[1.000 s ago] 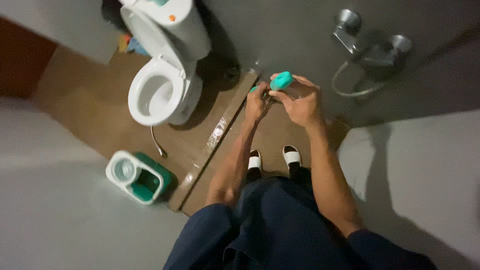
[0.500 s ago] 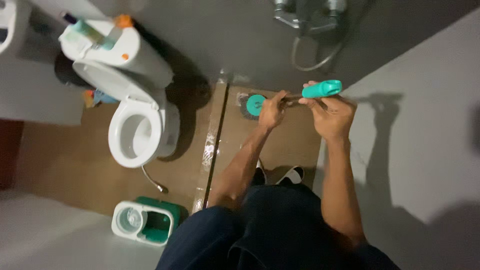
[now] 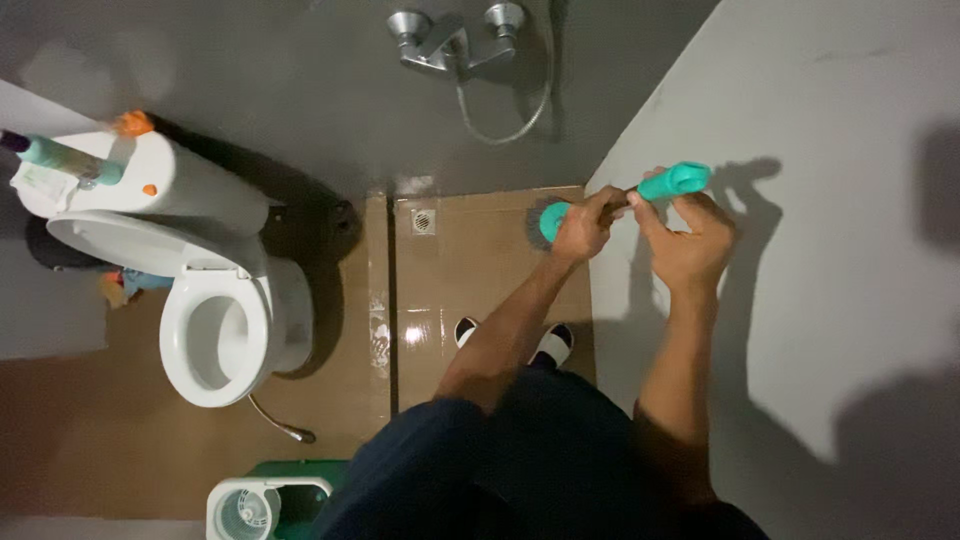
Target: The person assembles a toilet brush by screwing together the multi-part metal handle and attaching the brush head.
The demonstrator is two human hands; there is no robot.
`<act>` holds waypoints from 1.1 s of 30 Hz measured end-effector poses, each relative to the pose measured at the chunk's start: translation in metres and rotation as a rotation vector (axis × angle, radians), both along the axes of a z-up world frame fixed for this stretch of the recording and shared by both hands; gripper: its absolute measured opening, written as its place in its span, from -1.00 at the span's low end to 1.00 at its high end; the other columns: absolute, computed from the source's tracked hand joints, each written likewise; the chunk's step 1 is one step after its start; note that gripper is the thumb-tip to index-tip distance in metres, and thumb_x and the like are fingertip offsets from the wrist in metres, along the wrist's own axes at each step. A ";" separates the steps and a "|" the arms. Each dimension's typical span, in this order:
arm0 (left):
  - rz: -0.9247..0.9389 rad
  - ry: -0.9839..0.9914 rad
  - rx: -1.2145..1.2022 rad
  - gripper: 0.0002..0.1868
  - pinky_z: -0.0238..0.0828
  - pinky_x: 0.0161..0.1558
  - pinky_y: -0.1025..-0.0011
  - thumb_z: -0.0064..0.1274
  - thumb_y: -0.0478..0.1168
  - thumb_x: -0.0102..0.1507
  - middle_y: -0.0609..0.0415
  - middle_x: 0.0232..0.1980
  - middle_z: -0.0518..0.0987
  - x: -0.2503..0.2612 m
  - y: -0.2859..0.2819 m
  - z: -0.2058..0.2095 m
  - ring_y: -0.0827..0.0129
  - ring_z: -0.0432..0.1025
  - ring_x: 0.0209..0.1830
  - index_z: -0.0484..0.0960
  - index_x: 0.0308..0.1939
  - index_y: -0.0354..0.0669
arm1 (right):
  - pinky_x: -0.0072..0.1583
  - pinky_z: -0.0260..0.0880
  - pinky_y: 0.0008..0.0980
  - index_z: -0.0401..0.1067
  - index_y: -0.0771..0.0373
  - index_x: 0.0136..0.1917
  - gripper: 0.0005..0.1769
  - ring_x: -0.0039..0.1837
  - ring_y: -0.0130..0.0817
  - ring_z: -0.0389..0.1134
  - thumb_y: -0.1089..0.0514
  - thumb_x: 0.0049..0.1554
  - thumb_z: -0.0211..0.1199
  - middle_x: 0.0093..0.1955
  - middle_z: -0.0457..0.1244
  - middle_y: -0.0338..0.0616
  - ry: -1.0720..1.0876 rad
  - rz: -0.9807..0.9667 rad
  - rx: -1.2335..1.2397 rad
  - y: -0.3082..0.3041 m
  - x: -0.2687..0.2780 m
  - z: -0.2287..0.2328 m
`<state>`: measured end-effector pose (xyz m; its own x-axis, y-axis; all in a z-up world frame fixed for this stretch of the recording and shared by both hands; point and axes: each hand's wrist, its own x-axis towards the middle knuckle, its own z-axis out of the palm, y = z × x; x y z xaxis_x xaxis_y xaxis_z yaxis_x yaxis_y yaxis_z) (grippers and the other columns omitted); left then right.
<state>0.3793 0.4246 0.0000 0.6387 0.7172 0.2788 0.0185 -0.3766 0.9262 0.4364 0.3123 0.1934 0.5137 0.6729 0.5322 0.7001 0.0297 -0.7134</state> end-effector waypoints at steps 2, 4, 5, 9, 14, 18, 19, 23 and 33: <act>0.017 -0.044 0.010 -0.79 0.62 -0.10 0.33 0.07 -0.45 0.34 -0.06 -0.02 0.70 0.005 -0.007 0.006 0.26 0.63 -0.03 0.55 0.05 -0.23 | 0.17 0.49 -0.28 0.60 0.32 0.15 -0.68 0.12 -0.24 0.50 0.30 0.13 0.56 0.08 0.45 -0.01 -0.049 -0.020 0.016 -0.007 0.005 -0.004; -0.034 0.012 0.038 -0.69 0.65 -0.17 0.38 -0.03 -0.52 0.25 -0.02 0.00 0.71 0.003 -0.007 0.010 0.32 0.65 -0.13 0.55 0.04 -0.21 | 0.18 0.50 -0.28 0.61 0.30 0.15 -0.67 0.11 -0.25 0.51 0.30 0.11 0.56 0.06 0.45 -0.02 -0.093 -0.032 0.032 -0.005 0.008 -0.005; -0.029 0.017 0.034 -0.69 0.65 -0.17 0.38 -0.03 -0.52 0.25 -0.02 0.00 0.71 -0.002 -0.007 0.010 0.32 0.65 -0.13 0.55 0.04 -0.21 | 0.15 0.49 -0.30 0.61 0.30 0.12 -0.70 0.07 -0.27 0.51 0.30 0.11 0.58 0.03 0.46 -0.04 -0.123 -0.020 0.027 -0.005 0.007 -0.004; -0.009 0.099 0.089 -0.69 0.66 -0.11 0.35 0.01 -0.47 0.29 -0.02 -0.05 0.71 -0.023 0.003 0.007 0.31 0.66 -0.11 0.54 0.10 -0.18 | 0.13 0.48 -0.32 0.57 0.33 0.01 -0.74 0.04 -0.27 0.50 0.34 0.06 0.56 0.01 0.45 -0.03 -0.139 0.031 0.111 0.003 -0.016 0.003; 0.071 0.164 0.139 -0.68 0.62 -0.17 0.25 0.09 -0.42 0.27 -0.06 -0.02 0.72 -0.068 0.024 0.010 0.15 0.65 -0.13 0.57 0.10 -0.14 | 0.12 0.50 -0.32 0.59 0.32 0.03 -0.74 0.03 -0.26 0.51 0.34 0.07 0.56 0.00 0.45 -0.08 -0.140 0.101 0.146 0.028 -0.044 0.012; 0.084 0.277 0.158 -0.59 0.59 -0.17 0.19 0.15 -0.37 0.21 -0.05 0.00 0.70 -0.107 0.046 -0.004 0.06 0.63 -0.10 0.53 0.15 -0.14 | 0.12 0.53 -0.33 0.59 0.28 -0.01 -0.75 0.06 -0.26 0.53 0.31 0.04 0.59 0.02 0.46 -0.08 -0.219 0.245 0.158 0.048 -0.060 0.007; 0.123 0.307 0.209 -0.61 0.57 -0.18 0.16 0.17 -0.37 0.19 -0.06 0.01 0.69 -0.117 0.049 -0.010 0.03 0.62 -0.11 0.56 0.11 -0.13 | 0.12 0.53 -0.33 0.59 0.28 -0.01 -0.75 0.06 -0.26 0.53 0.31 0.04 0.59 0.02 0.46 -0.08 -0.218 0.254 0.159 0.053 -0.065 0.007; 0.148 0.369 0.191 -0.61 0.62 -0.19 0.23 0.14 -0.33 0.21 0.01 0.01 0.69 -0.168 0.078 -0.030 0.13 0.66 -0.13 0.53 0.13 -0.08 | 0.13 0.55 -0.32 0.60 0.28 -0.01 -0.76 0.06 -0.26 0.53 0.28 0.06 0.58 0.04 0.46 -0.09 -0.160 0.362 0.178 0.083 -0.095 -0.005; 0.377 0.369 0.376 -0.62 0.56 -0.29 0.16 0.13 -0.28 0.28 -0.12 -0.08 0.70 -0.244 0.110 -0.055 0.03 0.63 -0.23 0.42 0.15 -0.22 | 0.25 0.52 -0.18 0.64 0.22 -0.08 -0.79 0.03 -0.29 0.52 0.12 0.05 0.57 -0.01 0.48 -0.22 -0.223 0.451 0.097 0.115 -0.136 -0.016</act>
